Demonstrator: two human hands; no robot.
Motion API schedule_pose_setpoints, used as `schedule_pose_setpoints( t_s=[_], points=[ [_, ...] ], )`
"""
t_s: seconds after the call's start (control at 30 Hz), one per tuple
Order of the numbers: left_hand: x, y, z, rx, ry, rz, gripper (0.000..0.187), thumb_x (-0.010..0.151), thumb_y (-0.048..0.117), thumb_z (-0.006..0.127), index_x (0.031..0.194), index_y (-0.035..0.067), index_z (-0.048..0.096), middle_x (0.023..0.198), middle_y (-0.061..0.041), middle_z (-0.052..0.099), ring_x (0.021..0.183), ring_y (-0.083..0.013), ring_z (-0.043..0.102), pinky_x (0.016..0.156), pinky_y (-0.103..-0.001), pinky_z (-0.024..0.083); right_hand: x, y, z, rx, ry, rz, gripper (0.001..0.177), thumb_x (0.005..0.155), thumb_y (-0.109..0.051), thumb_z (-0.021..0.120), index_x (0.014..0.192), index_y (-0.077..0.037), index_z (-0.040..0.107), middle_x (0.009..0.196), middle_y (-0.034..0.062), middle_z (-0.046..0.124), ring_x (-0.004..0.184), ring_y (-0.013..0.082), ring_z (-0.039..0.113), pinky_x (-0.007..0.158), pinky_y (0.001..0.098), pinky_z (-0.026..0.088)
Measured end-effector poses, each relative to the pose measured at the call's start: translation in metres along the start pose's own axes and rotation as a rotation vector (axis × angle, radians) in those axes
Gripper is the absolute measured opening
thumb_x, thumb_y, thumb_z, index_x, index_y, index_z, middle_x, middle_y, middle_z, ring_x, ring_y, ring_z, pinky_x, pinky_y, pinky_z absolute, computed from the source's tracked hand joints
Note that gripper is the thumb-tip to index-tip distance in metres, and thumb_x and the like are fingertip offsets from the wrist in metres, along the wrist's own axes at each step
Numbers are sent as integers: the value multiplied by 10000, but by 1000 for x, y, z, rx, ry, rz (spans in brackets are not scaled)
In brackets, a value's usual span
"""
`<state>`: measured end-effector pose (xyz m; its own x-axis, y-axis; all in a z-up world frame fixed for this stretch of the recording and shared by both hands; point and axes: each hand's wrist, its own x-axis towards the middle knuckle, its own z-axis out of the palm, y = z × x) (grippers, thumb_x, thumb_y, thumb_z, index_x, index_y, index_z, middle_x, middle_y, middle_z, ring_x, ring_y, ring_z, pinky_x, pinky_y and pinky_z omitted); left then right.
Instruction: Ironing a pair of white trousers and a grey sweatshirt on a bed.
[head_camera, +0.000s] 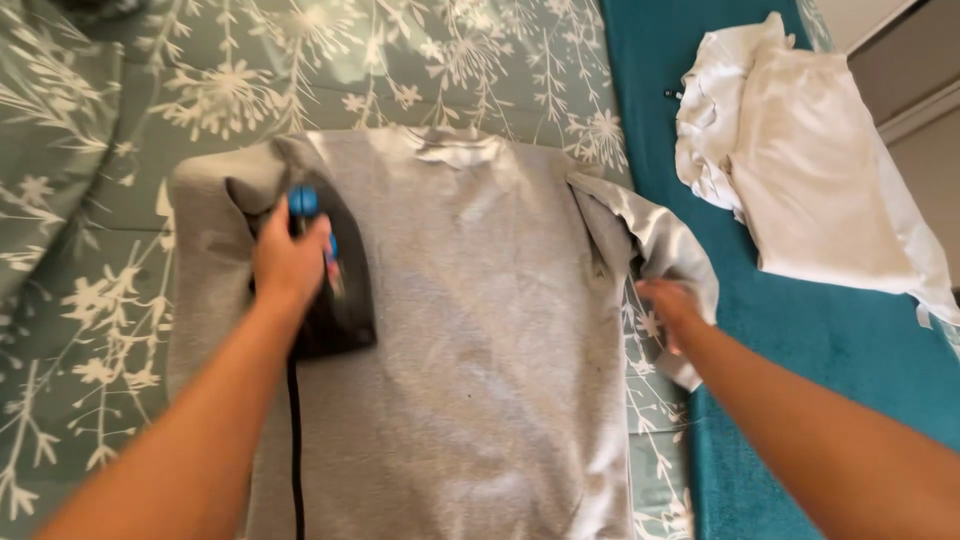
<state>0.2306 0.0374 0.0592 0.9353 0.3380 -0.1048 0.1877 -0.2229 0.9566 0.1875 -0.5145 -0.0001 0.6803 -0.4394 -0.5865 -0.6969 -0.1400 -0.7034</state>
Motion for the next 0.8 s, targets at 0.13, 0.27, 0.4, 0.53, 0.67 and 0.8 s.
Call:
schedule_pose_setpoints(
  t_s=[0.13,0.27,0.4,0.53,0.67,0.8],
  points=[
    [115,6,24,-317,-241,-23,225,969,155,682,1172,125,588,699,-34,588,504,-169,567,436,-363,496,18,-34,-50,-345,691,-123,557,792,-390,784,1310,-214,676,1407,117,493,1303,363,438,1066,532,388],
    [121,43,44,-314,-468,-223,269,951,194,664,1206,220,582,708,-32,593,516,-158,564,452,-344,508,24,-75,-35,-478,1112,-50,514,719,-287,806,1194,-123,693,1406,151,431,1269,383,420,985,534,447],
    [50,38,58,-293,-657,-295,295,946,198,666,1226,159,583,725,-56,579,500,-179,532,436,-350,488,70,-79,1,-645,850,-630,598,792,-403,856,1282,-109,679,1409,152,468,1335,395,387,1054,565,367],
    [-5,31,84,-245,-764,-283,669,882,168,705,1503,232,464,705,-37,600,473,-154,545,407,-327,462,108,-113,39,-785,477,-827,827,734,-450,917,1402,-88,590,1384,130,576,1335,391,369,1038,587,301],
    [-1,34,110,-174,-675,-188,772,876,154,708,1580,242,402,685,-44,600,451,-148,535,389,-327,452,115,-135,19,-699,528,-642,573,768,-386,855,1228,-109,657,1195,144,674,1163,372,531,977,536,387],
    [24,41,103,-181,-468,-177,754,879,148,706,1563,229,400,690,-43,609,457,-145,550,396,-327,469,79,-138,-16,-559,683,-540,287,839,-314,774,1057,-130,753,1090,148,719,1031,355,662,954,476,481]
  ],
)
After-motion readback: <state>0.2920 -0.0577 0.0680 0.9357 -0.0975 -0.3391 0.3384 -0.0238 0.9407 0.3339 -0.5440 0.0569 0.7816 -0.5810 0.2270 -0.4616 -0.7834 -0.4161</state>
